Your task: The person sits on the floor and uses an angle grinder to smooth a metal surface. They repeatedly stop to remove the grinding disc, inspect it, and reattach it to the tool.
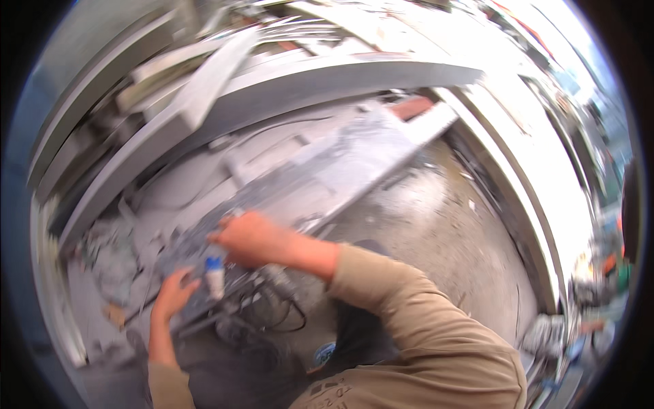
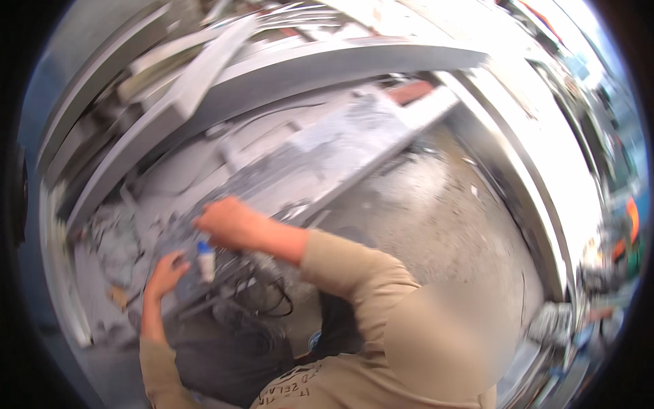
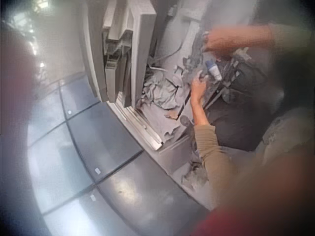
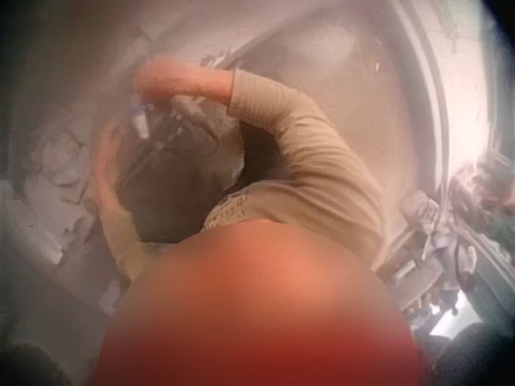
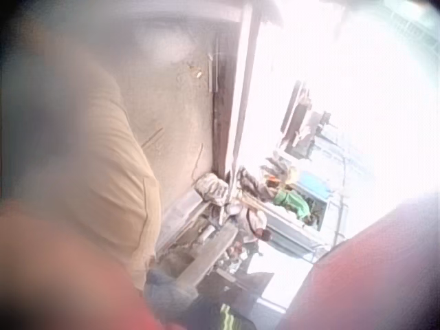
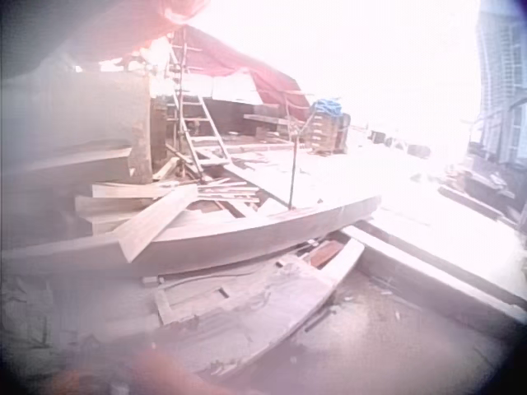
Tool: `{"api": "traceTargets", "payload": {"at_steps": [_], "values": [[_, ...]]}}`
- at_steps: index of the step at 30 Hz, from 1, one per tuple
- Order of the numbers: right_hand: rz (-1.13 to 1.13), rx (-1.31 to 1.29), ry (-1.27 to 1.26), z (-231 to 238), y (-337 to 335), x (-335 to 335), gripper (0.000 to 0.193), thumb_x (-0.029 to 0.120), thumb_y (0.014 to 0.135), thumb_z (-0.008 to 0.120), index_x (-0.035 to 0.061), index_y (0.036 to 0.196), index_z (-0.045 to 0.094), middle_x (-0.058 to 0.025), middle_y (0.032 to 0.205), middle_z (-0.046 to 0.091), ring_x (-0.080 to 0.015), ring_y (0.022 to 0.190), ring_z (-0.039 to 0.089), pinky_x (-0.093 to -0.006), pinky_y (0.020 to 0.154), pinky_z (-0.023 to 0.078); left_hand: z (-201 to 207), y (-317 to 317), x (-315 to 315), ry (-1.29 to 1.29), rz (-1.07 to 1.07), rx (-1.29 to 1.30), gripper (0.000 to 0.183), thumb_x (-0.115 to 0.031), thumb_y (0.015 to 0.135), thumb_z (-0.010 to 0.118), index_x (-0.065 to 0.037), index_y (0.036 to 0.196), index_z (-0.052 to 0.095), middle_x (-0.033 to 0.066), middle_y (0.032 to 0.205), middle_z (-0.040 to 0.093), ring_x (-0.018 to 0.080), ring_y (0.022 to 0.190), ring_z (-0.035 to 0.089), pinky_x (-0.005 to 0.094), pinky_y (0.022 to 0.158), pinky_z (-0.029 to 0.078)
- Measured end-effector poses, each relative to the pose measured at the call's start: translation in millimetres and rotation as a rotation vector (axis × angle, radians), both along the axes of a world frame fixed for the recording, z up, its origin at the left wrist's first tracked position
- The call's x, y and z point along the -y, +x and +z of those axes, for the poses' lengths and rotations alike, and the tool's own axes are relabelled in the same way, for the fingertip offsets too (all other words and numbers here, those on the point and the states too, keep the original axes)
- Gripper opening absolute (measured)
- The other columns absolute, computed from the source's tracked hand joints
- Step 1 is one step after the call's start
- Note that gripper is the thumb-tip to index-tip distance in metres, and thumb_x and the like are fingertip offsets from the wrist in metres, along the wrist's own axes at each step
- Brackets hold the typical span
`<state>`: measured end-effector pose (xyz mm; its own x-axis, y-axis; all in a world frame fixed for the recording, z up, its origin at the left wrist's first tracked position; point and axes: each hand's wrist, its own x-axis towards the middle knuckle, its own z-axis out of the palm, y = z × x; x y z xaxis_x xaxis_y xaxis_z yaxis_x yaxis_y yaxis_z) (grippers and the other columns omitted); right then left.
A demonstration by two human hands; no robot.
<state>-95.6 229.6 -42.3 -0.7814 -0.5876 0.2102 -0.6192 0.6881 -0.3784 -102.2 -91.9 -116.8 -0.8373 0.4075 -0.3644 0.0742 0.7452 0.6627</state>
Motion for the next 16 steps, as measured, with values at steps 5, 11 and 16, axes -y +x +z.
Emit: {"api": "traceTargets", "payload": {"at_steps": [5, 11, 16], "values": [[0.043, 0.178, 0.188, -24.0, -10.9, 13.5, 0.033, 0.026, 0.078, 0.073, 0.009, 0.106, 0.068, -0.0142, 0.098, 0.066, -0.0304, 0.091, 0.069, -0.0417, 0.076, 0.054, 5.7, -4.8, -8.5, -0.056, -0.023, 0.053, 0.047, -0.014, 0.086, 0.07, 0.004, 0.128, 0.059, 0.0156, 0.108, 0.066, 0.0204, 0.094, 0.064, 0.0334, 0.086, 0.051], [0.026, 0.108, 0.076, -31.8, -17.8, 9.4, 0.034, 0.022, 0.077, 0.07, 0.0102, 0.109, 0.069, -0.0134, 0.098, 0.067, -0.0303, 0.092, 0.069, -0.0427, 0.075, 0.054, 6.4, -7.7, -10.8, -0.011, 0.036, 0.057, 0.049, -0.013, 0.085, 0.07, 0.005, 0.129, 0.059, 0.0144, 0.106, 0.066, 0.0198, 0.092, 0.063, 0.033, 0.083, 0.051], [0.01, 0.204, 0.137, -34.4, -25.0, 7.7, 0.046, 0.028, 0.074, 0.076, 0.0117, 0.117, 0.068, -0.0136, 0.104, 0.067, -0.0303, 0.098, 0.068, -0.0409, 0.08, 0.054, 9.9, -7.3, -6.9, -0.056, 0.021, 0.059, 0.05, -0.014, 0.085, 0.07, 0.005, 0.13, 0.058, 0.0149, 0.107, 0.066, 0.0198, 0.093, 0.063, 0.0326, 0.083, 0.052]]}}
